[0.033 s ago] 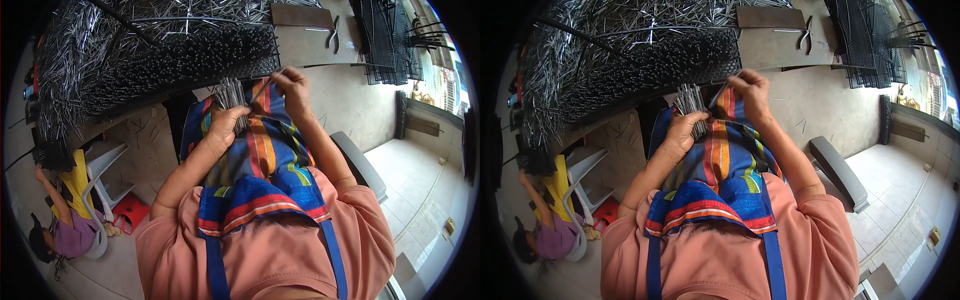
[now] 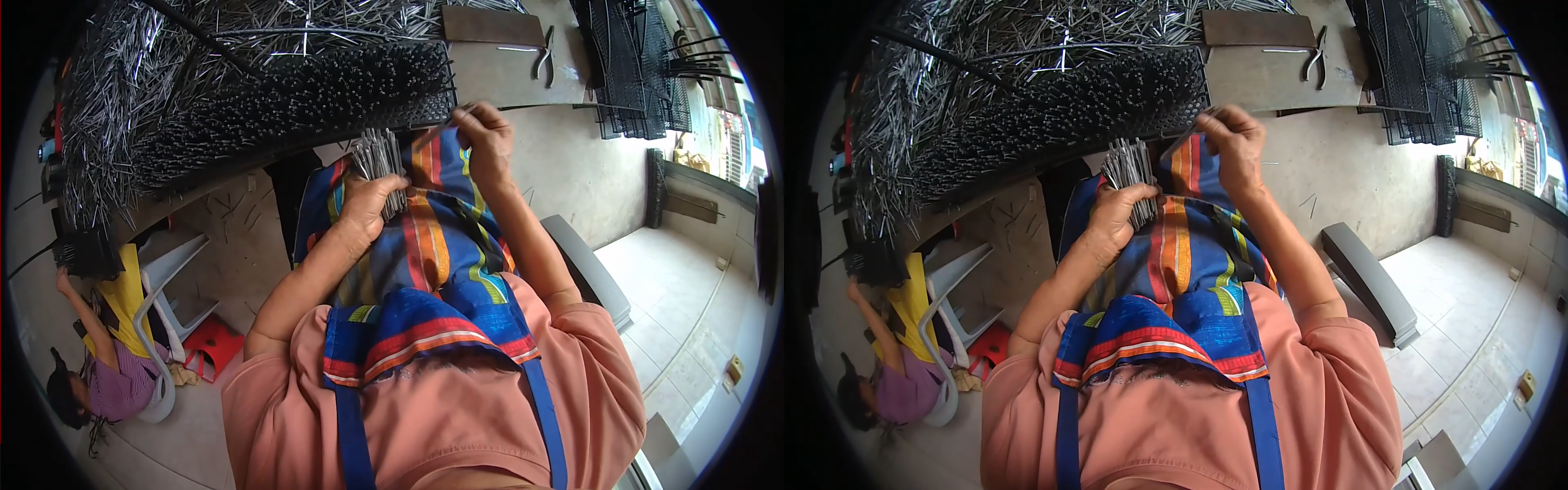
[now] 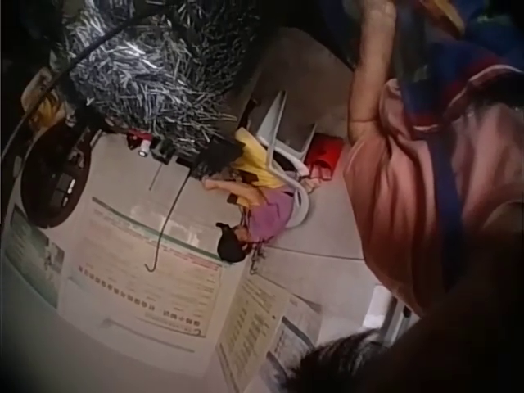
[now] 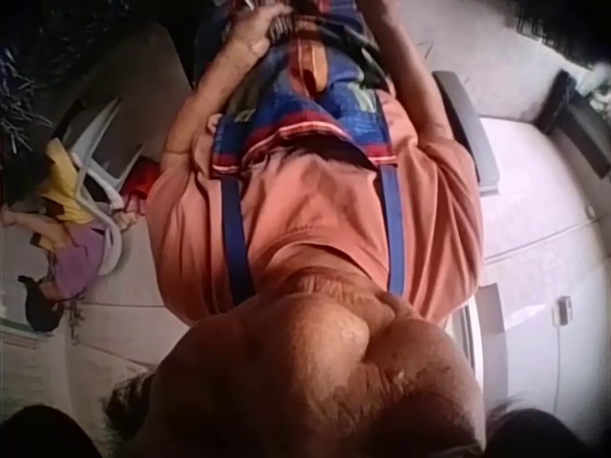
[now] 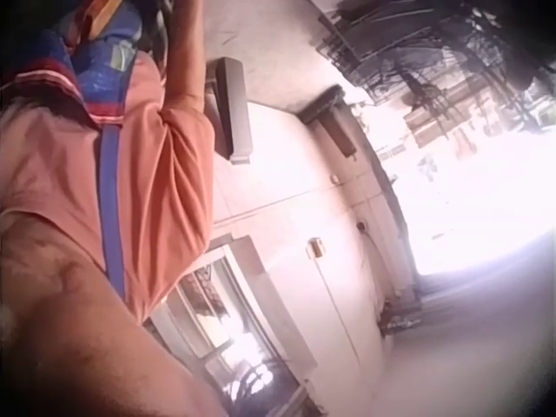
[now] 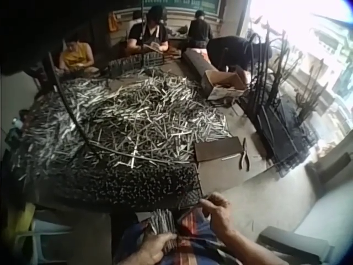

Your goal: The person is seen inserting thin metal strips into a black mesh grid at an assembly station.

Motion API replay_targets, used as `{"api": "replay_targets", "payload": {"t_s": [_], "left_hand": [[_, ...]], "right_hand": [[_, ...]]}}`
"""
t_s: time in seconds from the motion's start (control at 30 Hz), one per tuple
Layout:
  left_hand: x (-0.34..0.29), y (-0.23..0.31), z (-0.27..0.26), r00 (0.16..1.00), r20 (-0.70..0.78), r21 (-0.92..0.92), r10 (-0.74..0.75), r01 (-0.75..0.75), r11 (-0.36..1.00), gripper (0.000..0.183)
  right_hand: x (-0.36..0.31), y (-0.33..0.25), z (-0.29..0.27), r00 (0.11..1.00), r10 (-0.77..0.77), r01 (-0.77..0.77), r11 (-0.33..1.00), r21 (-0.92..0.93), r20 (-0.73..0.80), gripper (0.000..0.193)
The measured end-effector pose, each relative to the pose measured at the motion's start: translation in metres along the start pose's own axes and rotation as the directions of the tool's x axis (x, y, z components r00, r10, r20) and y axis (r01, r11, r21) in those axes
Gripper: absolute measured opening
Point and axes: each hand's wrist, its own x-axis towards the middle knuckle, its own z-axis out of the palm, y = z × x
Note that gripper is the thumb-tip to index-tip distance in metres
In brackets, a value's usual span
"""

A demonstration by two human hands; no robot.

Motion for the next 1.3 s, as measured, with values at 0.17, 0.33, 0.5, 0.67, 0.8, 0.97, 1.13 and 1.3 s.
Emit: {"api": "replay_targets", "payload": {"t_s": [0.17,0.33,0.5,0.67,0.8,0.97,1.13,1.3], "left_hand": [[-0.007,0.008,0.008,0.993,0.119,-0.009,0.012,-0.011,1.0,0.02],[-0.004,0.004,0.007,0.991,0.119,-0.038,-0.069,0.074,0.997,0.016],[-0.006,0.01,0.01,0.992,0.113,0.062,-0.052,0.045,0.997,0.013],[-0.004,0.005,0.012,0.99,0.134,0.019,-0.05,0.048,0.999,0.02],[-0.002,0.007,0.014,0.988,0.125,0.013,-0.089,0.088,0.996,0.027],[0.002,0.008,0.012,0.985,0.129,-0.013,-0.116,0.118,0.993,0.029],[0.0,0.013,0.019,0.987,0.156,-0.095,-0.039,0.055,0.994,0.028],[-0.002,0.009,0.024,0.965,0.261,-0.055,-0.025,0.041,0.998,0.03]], "right_hand": [[0.025,-0.008,0.001,0.944,-0.324,0.313,0.94,-0.136,-0.067,0.003],[0.038,0.003,-0.002,0.816,-0.574,0.554,0.741,-0.381,0.069,0.007],[0.041,0.01,0.001,0.79,-0.603,0.586,0.691,-0.423,0.11,0.01],[0.039,0.0,0.013,0.788,-0.581,0.565,0.553,-0.612,0.202,0.013],[0.039,-0.003,0.014,0.797,-0.584,0.533,0.56,-0.634,0.154,0.013],[0.043,-0.008,0.008,0.804,-0.564,0.511,0.489,-0.706,0.191,0.013],[0.021,0.012,-0.012,0.974,-0.171,0.223,0.822,-0.524,0.145,0.007],[-0.016,-0.006,0.0,0.884,0.36,-0.226,0.888,-0.401,0.299,0.008]]}}
